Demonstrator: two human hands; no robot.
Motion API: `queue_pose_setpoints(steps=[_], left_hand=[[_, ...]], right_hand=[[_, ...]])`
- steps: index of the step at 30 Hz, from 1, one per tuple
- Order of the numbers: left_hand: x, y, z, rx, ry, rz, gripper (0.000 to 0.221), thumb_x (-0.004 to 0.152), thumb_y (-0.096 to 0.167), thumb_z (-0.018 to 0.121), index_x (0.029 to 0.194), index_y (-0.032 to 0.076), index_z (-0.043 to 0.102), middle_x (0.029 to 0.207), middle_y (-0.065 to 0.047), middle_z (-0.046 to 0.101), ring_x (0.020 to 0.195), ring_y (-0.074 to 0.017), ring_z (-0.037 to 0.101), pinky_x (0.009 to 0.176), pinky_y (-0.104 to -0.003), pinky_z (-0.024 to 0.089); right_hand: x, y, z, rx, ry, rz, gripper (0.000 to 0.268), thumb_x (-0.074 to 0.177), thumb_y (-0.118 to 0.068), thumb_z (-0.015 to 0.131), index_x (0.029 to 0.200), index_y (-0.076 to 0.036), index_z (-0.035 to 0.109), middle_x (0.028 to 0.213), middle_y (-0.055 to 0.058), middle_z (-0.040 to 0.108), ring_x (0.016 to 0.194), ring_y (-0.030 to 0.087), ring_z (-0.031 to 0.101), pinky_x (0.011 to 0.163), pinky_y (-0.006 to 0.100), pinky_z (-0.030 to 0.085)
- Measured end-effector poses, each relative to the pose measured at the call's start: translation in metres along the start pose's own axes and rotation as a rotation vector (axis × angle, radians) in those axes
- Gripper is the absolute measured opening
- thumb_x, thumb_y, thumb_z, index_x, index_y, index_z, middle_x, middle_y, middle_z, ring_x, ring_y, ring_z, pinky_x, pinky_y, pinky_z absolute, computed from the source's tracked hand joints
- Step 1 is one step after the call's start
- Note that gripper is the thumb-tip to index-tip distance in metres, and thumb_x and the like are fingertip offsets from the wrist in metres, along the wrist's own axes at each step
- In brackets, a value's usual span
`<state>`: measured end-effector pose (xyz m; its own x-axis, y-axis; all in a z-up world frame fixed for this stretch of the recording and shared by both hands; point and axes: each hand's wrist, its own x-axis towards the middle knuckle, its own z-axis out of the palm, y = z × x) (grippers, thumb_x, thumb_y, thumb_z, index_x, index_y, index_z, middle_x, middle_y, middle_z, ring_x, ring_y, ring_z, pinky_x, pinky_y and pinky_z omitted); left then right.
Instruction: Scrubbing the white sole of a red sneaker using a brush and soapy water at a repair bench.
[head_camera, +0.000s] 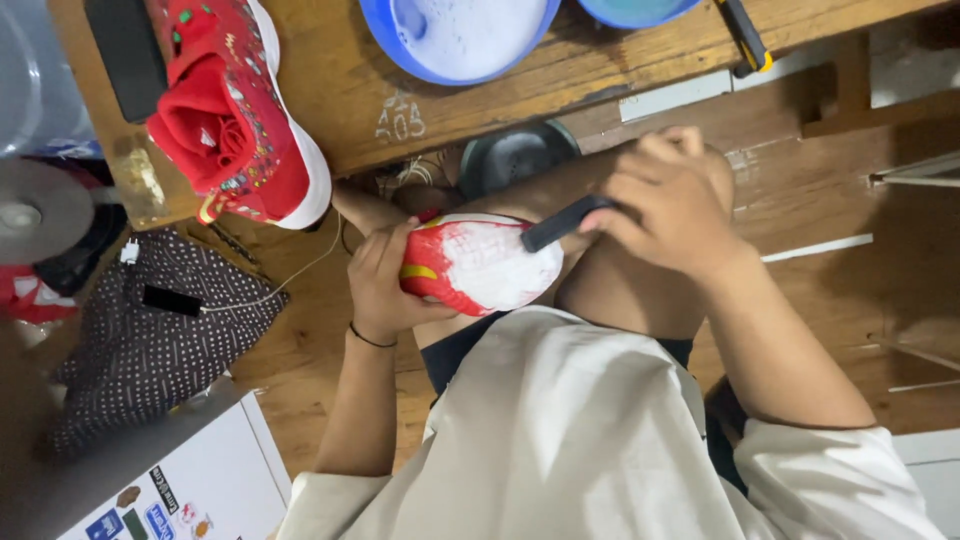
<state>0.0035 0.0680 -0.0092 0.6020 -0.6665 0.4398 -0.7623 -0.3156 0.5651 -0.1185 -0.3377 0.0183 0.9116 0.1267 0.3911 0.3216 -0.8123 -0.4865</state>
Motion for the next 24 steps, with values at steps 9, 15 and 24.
queue_pose_setpoints(steps=[9,15,24], left_hand=[[0.019,0.018,0.026,0.312,-0.005,0.003,0.122,0.066,0.085,0.100,0.158,0.010,0.073,0.126,-0.015,0.081,0.109,-0.0350,0.082,0.101,-0.047,0.064],[0.022,0.032,0.040,0.373,-0.038,0.001,0.116,0.068,0.079,0.101,0.155,0.009,0.073,0.122,-0.018,0.080,0.109,-0.0375,0.081,0.103,-0.047,0.063],[0.018,0.040,0.033,0.497,-0.003,-0.007,0.110,0.070,0.077,0.100,0.154,0.012,0.074,0.121,-0.014,0.079,0.109,-0.0325,0.081,0.104,-0.043,0.062]], right_hand=[[0.005,-0.023,-0.040,-0.477,-0.035,0.086,0.034,0.123,-0.055,0.080,0.109,-0.024,0.078,0.097,0.004,0.070,0.100,0.029,0.066,0.103,0.054,0.042],[-0.001,-0.047,-0.028,-0.537,-0.113,0.213,0.030,0.108,-0.054,0.088,0.105,-0.027,0.077,0.100,0.005,0.079,0.105,0.032,0.070,0.102,0.057,0.043],[-0.011,-0.033,-0.008,-0.567,-0.012,0.223,0.037,0.108,-0.051,0.098,0.101,-0.024,0.074,0.092,0.005,0.069,0.097,0.032,0.064,0.102,0.059,0.037]])
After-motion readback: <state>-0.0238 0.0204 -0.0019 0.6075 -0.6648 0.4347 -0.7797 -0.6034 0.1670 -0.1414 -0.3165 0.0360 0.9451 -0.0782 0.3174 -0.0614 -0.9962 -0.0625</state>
